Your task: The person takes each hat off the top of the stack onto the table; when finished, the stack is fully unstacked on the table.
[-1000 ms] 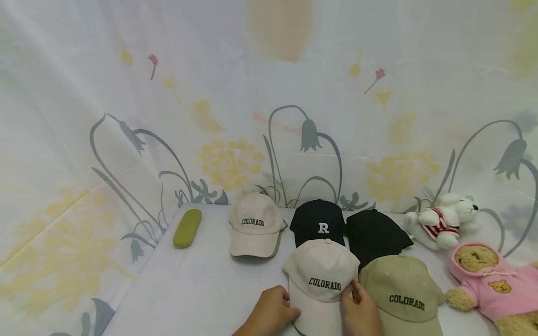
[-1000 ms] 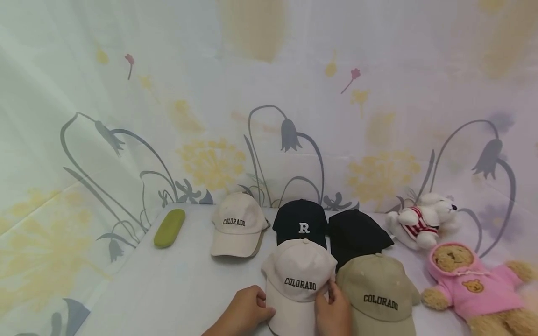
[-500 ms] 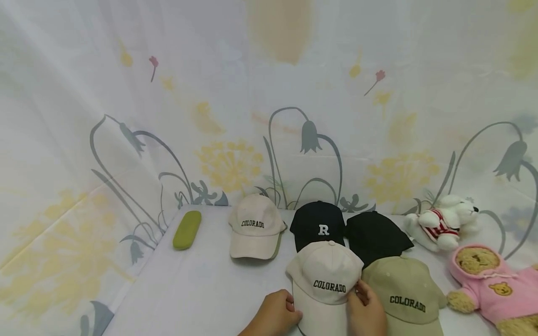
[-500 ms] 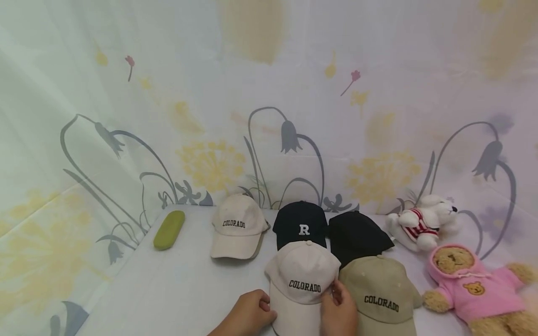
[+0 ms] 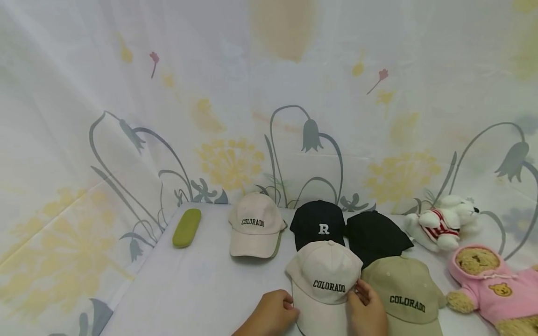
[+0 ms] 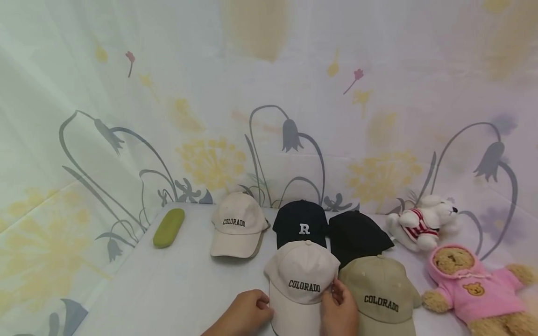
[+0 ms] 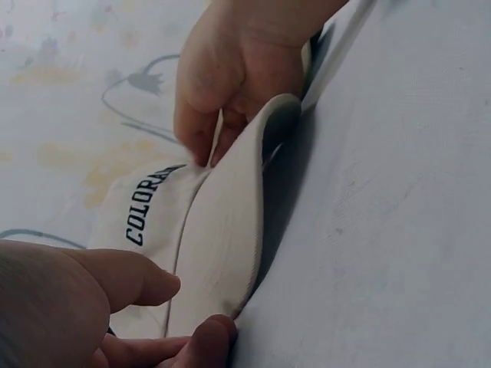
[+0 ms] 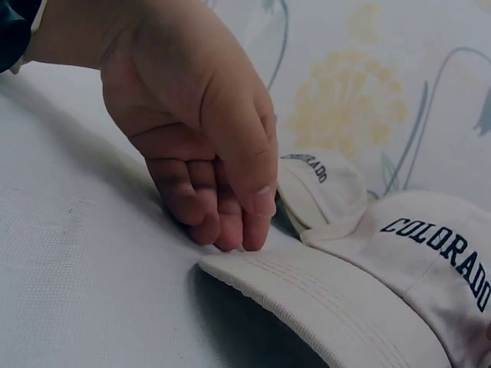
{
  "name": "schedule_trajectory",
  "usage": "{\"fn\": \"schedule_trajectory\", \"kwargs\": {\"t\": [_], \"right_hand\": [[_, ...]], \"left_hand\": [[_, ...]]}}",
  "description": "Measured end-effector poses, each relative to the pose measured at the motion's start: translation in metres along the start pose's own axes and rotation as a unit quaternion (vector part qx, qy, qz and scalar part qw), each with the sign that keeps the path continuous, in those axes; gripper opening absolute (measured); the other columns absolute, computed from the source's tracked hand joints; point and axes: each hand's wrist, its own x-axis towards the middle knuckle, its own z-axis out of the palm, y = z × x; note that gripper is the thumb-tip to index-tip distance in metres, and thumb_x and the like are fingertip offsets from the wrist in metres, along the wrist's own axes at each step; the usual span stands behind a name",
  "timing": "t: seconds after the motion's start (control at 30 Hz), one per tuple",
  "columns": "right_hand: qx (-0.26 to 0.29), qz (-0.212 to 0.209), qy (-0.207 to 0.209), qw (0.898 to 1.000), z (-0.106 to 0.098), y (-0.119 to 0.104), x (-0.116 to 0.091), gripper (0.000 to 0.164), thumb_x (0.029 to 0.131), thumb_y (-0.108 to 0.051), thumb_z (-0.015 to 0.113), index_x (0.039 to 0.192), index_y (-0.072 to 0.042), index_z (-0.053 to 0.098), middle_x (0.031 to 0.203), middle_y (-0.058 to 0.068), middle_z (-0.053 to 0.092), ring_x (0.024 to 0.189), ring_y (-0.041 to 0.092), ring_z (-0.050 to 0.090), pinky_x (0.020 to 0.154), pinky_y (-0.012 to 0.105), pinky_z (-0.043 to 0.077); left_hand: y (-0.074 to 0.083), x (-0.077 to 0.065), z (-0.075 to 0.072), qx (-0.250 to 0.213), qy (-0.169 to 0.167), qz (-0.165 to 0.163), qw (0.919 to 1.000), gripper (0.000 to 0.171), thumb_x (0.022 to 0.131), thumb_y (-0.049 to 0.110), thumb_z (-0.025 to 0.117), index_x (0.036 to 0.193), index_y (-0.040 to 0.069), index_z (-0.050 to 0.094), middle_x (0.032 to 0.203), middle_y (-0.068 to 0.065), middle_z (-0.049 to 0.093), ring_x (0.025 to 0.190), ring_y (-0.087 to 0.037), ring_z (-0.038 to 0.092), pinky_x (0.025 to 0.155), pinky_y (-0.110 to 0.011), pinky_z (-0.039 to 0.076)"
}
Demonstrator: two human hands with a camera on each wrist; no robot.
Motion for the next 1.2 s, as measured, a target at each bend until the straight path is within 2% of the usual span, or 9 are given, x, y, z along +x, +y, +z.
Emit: {"fn": "schedule_trajectory", "kwargs": {"t": [0.27,0.4,0.67,0.87,1.03,1.1,1.2], "right_hand": [[0.010,0.004,-0.019,1.000,-0.004,-0.007,0.000,0.055,0.100,-0.015,0.057,0.150,0.006,0.044,0.147,0.032,0.049,0.135,0.049,0.047,0.110,0.063,0.042],[0.023,0.002,-0.017,1.000,-0.004,-0.015,-0.002,0.055,0.100,-0.015,0.057,0.151,0.003,0.044,0.149,0.029,0.048,0.136,0.047,0.046,0.111,0.061,0.043],[0.041,-0.031,-0.003,0.999,-0.005,-0.036,-0.008,0.053,0.100,-0.012,0.057,0.151,-0.002,0.046,0.150,0.023,0.049,0.140,0.041,0.045,0.116,0.058,0.039],[0.049,-0.066,-0.018,0.996,0.000,-0.055,-0.010,0.047,0.102,-0.013,0.056,0.148,-0.004,0.049,0.148,0.018,0.051,0.137,0.035,0.047,0.115,0.054,0.039],[0.061,-0.092,-0.042,0.993,0.011,-0.070,-0.014,0.043,0.104,-0.011,0.056,0.146,-0.002,0.050,0.146,0.017,0.052,0.136,0.035,0.048,0.117,0.052,0.040],[0.060,-0.104,-0.049,0.992,0.016,-0.076,-0.017,0.040,0.104,-0.012,0.056,0.143,-0.004,0.053,0.143,0.014,0.054,0.134,0.031,0.049,0.115,0.041,0.042],[0.065,-0.132,-0.064,0.987,0.024,-0.085,-0.019,0.035,0.104,-0.012,0.058,0.139,-0.005,0.056,0.139,0.012,0.058,0.129,0.026,0.052,0.104,0.019,0.042]], "left_hand": [[-0.002,-0.002,-0.022,0.016,-0.029,-0.026,0.9991,0.016,0.093,0.024,0.070,0.097,0.008,0.070,0.086,0.003,0.064,0.083,-0.017,0.058,0.076,-0.042,0.053],[-0.005,-0.004,-0.039,0.016,-0.025,-0.031,0.9991,0.016,0.098,0.025,0.069,0.100,0.010,0.070,0.086,0.002,0.064,0.080,-0.017,0.060,0.072,-0.040,0.052],[-0.014,-0.001,-0.076,0.018,0.012,-0.017,0.9996,0.016,0.100,0.024,0.067,0.102,0.009,0.070,0.087,0.001,0.066,0.077,-0.014,0.062,0.068,-0.034,0.052],[-0.023,0.001,-0.106,0.010,0.055,-0.031,0.9979,0.019,0.100,0.023,0.066,0.107,0.005,0.069,0.089,-0.002,0.066,0.078,-0.015,0.063,0.067,-0.033,0.052],[-0.031,0.002,-0.123,-0.003,0.082,-0.053,0.9952,0.021,0.101,0.022,0.063,0.109,0.004,0.069,0.088,-0.005,0.068,0.078,-0.015,0.063,0.069,-0.032,0.053],[-0.034,0.004,-0.128,-0.010,0.088,-0.063,0.9941,0.020,0.102,0.022,0.063,0.109,0.004,0.068,0.090,-0.006,0.068,0.079,-0.016,0.064,0.069,-0.032,0.053],[-0.036,0.007,-0.135,-0.025,0.099,-0.078,0.9917,0.021,0.102,0.022,0.062,0.111,0.003,0.067,0.093,-0.008,0.068,0.081,-0.017,0.064,0.071,-0.032,0.054]]}}
